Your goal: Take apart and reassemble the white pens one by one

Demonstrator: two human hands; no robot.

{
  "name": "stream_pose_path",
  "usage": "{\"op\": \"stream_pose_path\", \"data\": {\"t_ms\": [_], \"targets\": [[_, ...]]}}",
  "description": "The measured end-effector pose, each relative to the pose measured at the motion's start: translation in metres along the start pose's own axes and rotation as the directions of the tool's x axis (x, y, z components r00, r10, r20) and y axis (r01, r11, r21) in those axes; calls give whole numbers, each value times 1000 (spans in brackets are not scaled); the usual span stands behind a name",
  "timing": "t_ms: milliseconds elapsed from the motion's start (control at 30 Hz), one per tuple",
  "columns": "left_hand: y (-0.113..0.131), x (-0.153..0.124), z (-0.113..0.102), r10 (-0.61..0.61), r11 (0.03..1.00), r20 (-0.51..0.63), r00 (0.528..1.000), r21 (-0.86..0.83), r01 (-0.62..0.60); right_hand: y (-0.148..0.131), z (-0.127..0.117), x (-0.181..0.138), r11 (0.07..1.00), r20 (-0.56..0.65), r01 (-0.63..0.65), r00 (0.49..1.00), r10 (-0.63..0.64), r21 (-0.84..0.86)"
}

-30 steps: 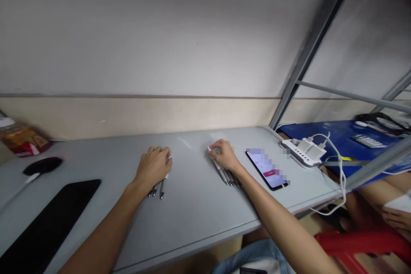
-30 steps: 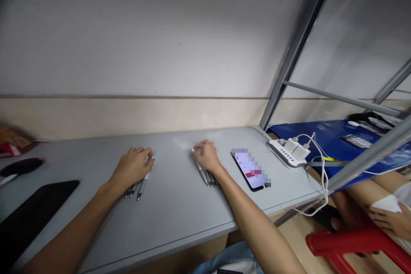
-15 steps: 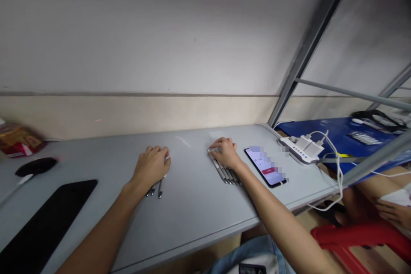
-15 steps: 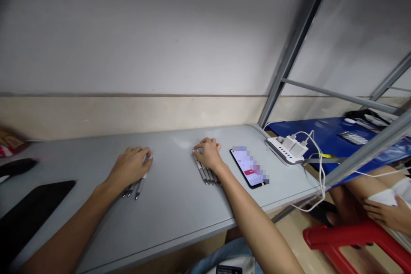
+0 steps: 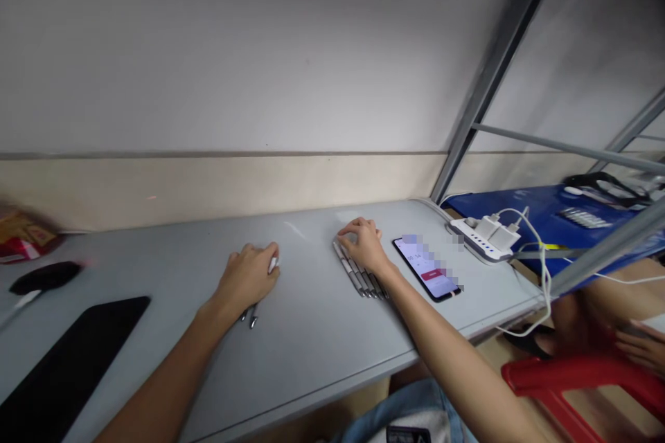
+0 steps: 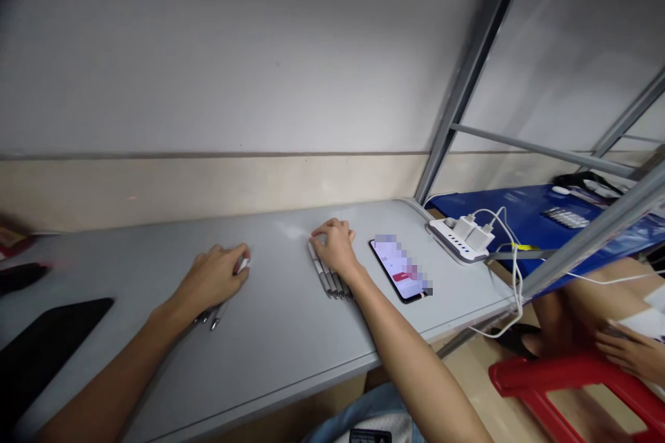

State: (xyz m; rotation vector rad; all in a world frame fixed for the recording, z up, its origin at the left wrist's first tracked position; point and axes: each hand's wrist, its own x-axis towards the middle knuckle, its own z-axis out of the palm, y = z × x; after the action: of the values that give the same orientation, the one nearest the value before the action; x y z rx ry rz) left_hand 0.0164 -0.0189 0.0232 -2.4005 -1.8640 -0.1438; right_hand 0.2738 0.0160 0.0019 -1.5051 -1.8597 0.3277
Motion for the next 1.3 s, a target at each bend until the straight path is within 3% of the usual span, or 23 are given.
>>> {"op": "stream_pose_path", "data": {"t_ms": [100, 167, 300, 333, 400, 467, 567, 667, 833, 1067, 1167, 1233, 1300], "targets": [[9, 0, 2, 50, 988, -54, 997, -146, -57, -8, 0, -5, 992, 41, 121, 992, -122, 29], [17, 1, 4, 81, 933, -121, 989, -341, -118, -15, 2, -10, 959, 103, 275, 954, -281, 70], [32, 0, 7, 102, 679, -163, 981, -709, -189, -25, 5, -15, 827, 164, 515, 817, -554, 228], [35, 0, 8, 103, 616, -155, 983, -766, -186, -26, 5, -15, 809, 157, 526, 804, -574, 263], [37, -2, 7, 121, 533, -124, 985, -829, -170, -25, 5, -13, 819, 133, 494, 827, -546, 292], [37, -3, 5, 128, 577, -128, 984, -797, -179, -23, 4, -10, 865, 101, 401, 889, -447, 301], [32, -3, 2, 141, 795, -230, 963, -553, -249, -20, 2, -7, 895, 50, 201, 969, -240, 397], [24, -1, 3, 183, 888, -325, 928, -350, -297, -20, 1, -7, 832, 121, 20, 987, -105, 554], [17, 3, 7, 241, 927, -394, 887, -175, -330, -21, 0, -9, 752, 455, -242, 886, -86, 613], [18, 0, 0, 356, 927, -365, 860, 17, -376, -21, -9, -9, 528, 630, -502, 773, -81, 685], [19, 0, -1, 360, 927, -389, 848, 42, -374, -22, -8, -11, 544, 621, -470, 774, -126, 695], [17, 1, 1, 320, 933, -410, 854, -17, -358, -24, -8, -12, 652, 521, -303, 837, -167, 695], [15, 3, 6, 257, 935, -412, 874, -122, -332, -27, -7, -14, 780, 348, -43, 909, -229, 625]]}}
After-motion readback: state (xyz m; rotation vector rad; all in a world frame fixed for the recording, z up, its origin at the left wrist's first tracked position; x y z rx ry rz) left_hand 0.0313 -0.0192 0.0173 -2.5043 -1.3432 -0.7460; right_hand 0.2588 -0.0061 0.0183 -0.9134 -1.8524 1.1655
